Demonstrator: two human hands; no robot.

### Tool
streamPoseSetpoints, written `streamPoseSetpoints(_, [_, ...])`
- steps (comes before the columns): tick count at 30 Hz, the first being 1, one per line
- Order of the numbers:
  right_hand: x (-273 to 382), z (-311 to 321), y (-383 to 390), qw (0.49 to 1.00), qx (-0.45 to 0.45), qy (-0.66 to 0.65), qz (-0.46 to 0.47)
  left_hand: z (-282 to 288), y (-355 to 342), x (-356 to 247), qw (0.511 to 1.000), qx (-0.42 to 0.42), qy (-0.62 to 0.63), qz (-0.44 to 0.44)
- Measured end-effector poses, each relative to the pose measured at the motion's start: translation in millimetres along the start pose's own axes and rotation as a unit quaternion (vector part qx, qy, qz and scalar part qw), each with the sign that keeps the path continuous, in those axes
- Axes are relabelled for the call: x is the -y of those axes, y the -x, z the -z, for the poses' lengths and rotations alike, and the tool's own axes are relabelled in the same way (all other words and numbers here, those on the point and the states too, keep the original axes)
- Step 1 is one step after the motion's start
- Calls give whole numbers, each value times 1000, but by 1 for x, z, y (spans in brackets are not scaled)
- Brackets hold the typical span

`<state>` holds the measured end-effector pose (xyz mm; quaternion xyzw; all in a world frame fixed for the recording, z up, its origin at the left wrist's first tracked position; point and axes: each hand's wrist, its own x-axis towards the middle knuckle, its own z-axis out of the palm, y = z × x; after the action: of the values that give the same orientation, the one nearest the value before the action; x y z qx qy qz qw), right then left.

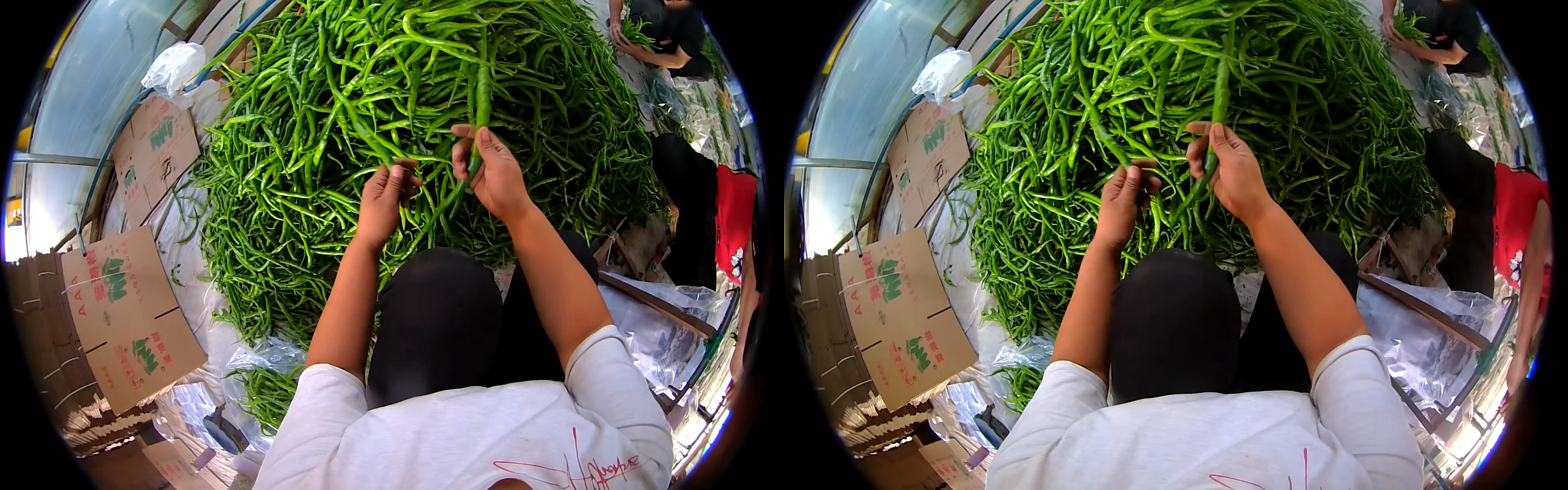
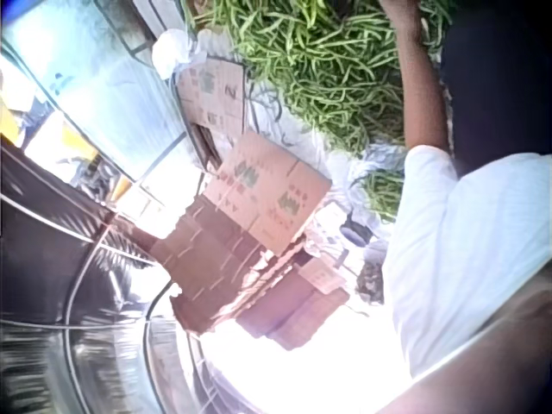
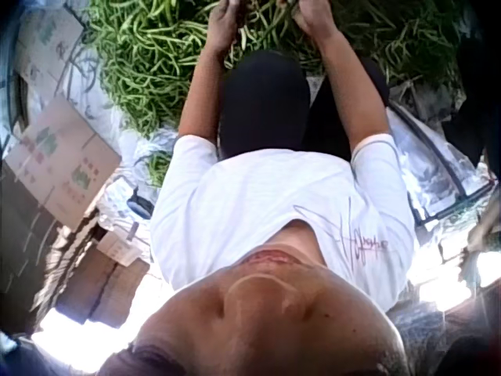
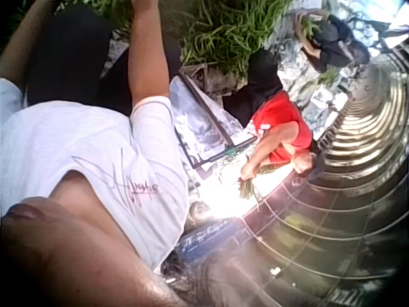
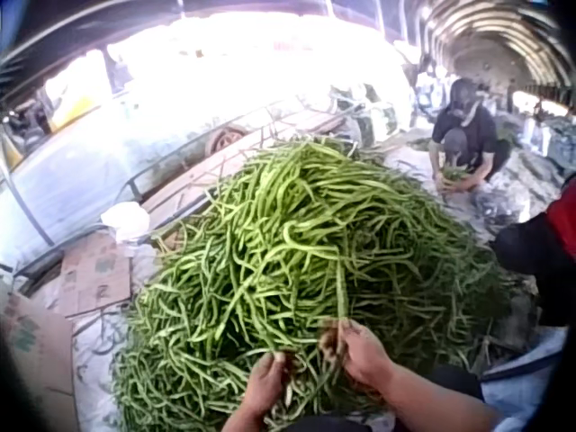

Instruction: The person sits on the ground and sorts green beans from a large pile into clear plastic bags. They repeatedly pick handfuls of beans, arrange them, and place them into bags held open by another person.

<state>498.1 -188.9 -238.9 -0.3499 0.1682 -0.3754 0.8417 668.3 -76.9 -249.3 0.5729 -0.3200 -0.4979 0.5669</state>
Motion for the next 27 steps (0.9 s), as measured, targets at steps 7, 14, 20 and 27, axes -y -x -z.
streamPoseSetpoints(7, [24,0,-3,921,-49,321,216,5,-5,-1,992,45,113,35])
streamPoseSetpoints(14, [4,-24,13,921,-56,336,191,-38,2,-29,983,138,109,47])
streamPoseSetpoints(20, [11,-2,4,820,66,537,187,-44,-5,-20,997,5,82,2])
streamPoseSetpoints(27, [-16,12,6,947,-13,313,-69,-57,-14,9,900,197,-273,-278])
